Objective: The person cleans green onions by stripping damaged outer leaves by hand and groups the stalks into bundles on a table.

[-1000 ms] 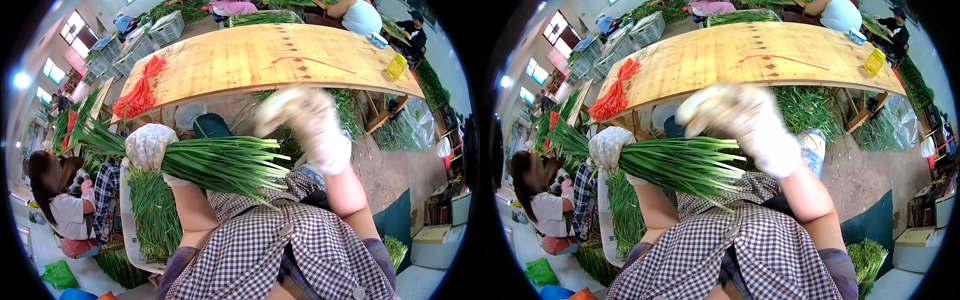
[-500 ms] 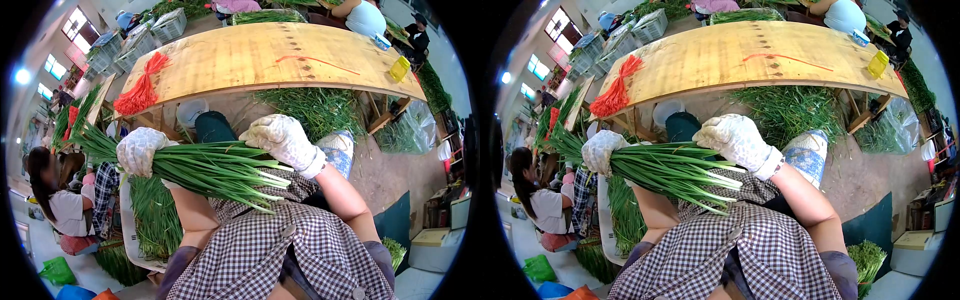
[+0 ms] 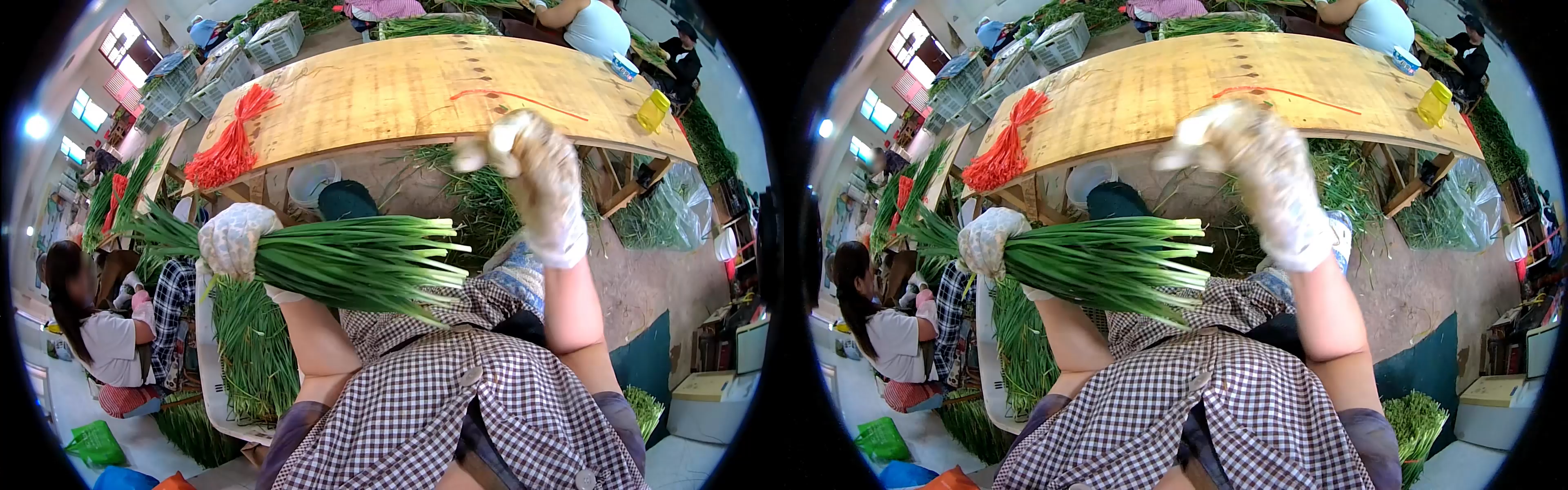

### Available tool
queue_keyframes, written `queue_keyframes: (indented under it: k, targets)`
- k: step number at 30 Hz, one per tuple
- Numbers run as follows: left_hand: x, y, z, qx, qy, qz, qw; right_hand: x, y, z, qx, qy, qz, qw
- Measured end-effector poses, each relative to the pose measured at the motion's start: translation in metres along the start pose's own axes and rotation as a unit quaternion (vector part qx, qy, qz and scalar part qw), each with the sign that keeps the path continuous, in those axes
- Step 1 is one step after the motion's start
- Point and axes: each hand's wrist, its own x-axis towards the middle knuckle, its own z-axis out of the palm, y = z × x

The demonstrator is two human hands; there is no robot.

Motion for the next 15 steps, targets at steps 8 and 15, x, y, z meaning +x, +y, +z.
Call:
queue_keyframes:
  k: [8,15]
  targets:
    - [0.014,0.036,-0.013,-0.093,-0.164,0.025,0.982,-0.040,0.060,-0.025,-0.003,-0.187,0.291,0.938]
    - [0.036,0.066,-0.021,-0.119,-0.409,-0.007,0.905,-0.046,0.062,-0.014,0.087,-0.173,0.259,0.946]
